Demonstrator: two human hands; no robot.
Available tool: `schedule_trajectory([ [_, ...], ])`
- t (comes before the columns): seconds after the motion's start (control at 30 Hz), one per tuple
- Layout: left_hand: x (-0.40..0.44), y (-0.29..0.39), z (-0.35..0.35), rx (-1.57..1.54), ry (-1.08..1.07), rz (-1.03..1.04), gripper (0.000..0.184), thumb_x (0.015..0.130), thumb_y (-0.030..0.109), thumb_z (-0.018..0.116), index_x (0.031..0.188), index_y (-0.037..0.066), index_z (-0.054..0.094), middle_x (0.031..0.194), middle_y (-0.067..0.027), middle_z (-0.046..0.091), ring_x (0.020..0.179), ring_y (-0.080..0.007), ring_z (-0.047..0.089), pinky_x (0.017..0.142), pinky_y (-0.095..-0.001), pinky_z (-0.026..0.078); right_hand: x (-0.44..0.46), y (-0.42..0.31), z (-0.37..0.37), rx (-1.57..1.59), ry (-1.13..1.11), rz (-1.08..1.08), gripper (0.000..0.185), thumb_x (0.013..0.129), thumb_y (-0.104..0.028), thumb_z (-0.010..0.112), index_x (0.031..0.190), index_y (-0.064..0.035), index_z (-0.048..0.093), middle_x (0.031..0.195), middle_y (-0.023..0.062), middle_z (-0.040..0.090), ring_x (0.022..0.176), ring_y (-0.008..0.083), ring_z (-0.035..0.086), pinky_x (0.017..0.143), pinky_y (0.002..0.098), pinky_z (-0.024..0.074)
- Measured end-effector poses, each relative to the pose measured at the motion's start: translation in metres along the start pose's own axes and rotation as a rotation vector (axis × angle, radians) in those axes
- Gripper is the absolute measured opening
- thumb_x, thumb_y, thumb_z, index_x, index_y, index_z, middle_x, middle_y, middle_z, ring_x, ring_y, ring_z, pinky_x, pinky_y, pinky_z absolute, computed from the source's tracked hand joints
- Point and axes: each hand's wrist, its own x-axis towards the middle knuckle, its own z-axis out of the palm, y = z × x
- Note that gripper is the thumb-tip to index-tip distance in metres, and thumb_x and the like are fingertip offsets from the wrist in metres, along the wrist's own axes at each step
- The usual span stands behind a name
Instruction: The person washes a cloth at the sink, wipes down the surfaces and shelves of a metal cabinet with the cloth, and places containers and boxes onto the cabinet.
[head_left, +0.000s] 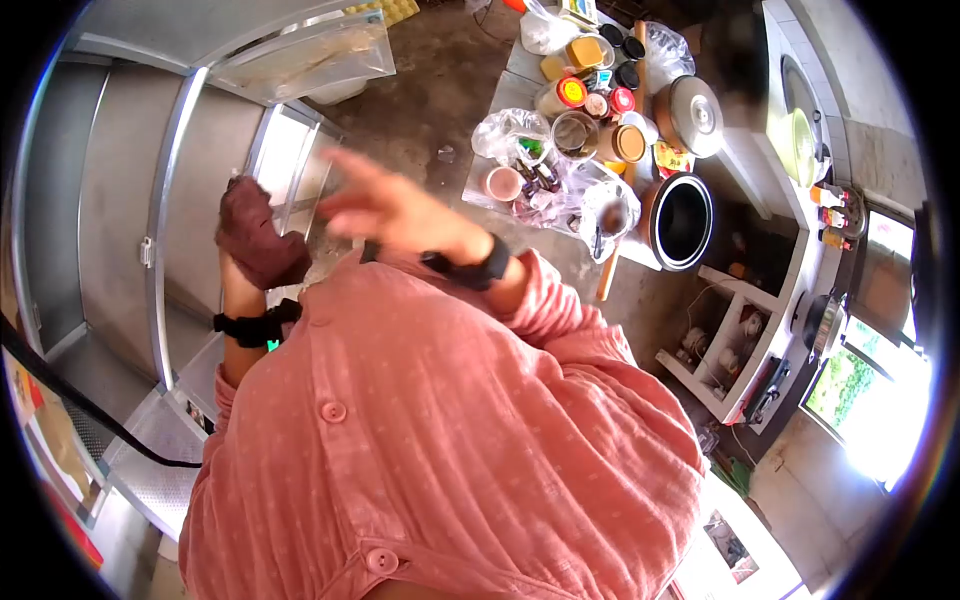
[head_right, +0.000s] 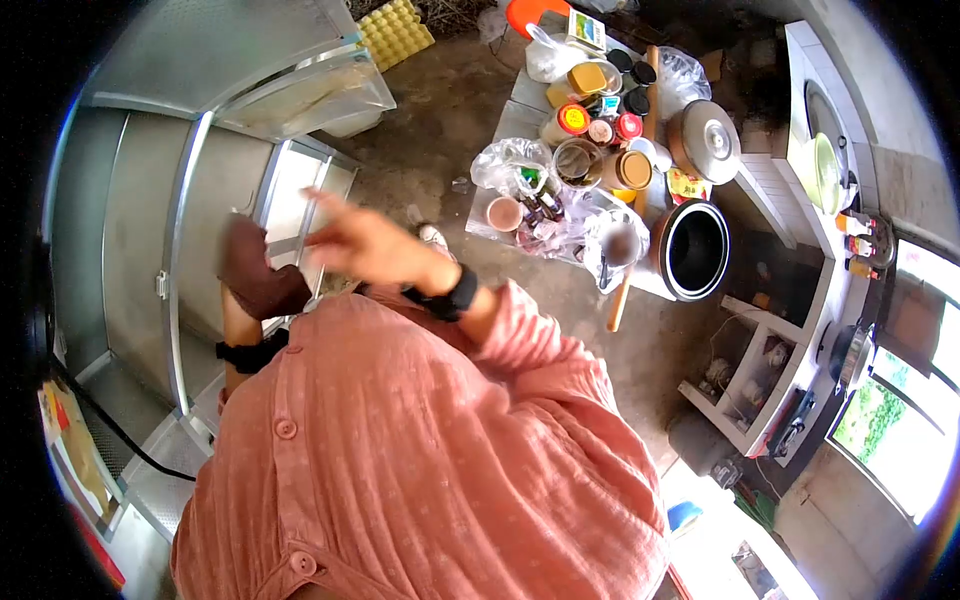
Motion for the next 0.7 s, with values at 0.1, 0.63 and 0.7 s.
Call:
schedule_trajectory([
  [0.1,-0.018,-0.039,0.006,0.083,0.009,0.002,0.03,0.05,0.015,0.058,0.072,0.002,0.043,0.071,-0.0137,0.047,0.06,-0.0314,0.044,0.057,-0.0373,0.04,-0.046,0.066,-0.072,-0.516,0.615,0.055,0.028,0.082,-0.01,0.054,0.109,-0.0042,0.052,0.09,0.0105,0.062,0.075,0.0174,0.06,0.067,0.0281,0.0475],
  [0.63,-0.005,-0.027,0.035,0.276,-0.221,0.303,0.011,0.054,0.01,0.055,0.056,0.003,0.047,0.054,-0.0087,0.047,0.053,-0.0257,0.048,0.057,-0.033,0.04,-0.127,0.228,-0.12,-1.04,1.084,0.499,0.078,0.058,-0.02,0.074,0.124,-0.0063,0.035,0.12,0.014,0.043,0.111,0.0339,0.04,0.087,0.0433,0.0384],
  [0.7,-0.018,-0.043,0.049,-0.033,-0.264,0.027,0.012,0.067,0.015,0.056,0.068,0.004,0.051,0.06,-0.0042,0.048,0.057,-0.0173,0.049,0.06,-0.0286,0.041,-0.11,0.223,-0.115,-1.077,1.029,0.508,0.072,0.064,-0.019,0.07,0.124,-0.0025,0.033,0.114,0.0184,0.044,0.107,0.0364,0.041,0.087,0.0439,0.0373],
])
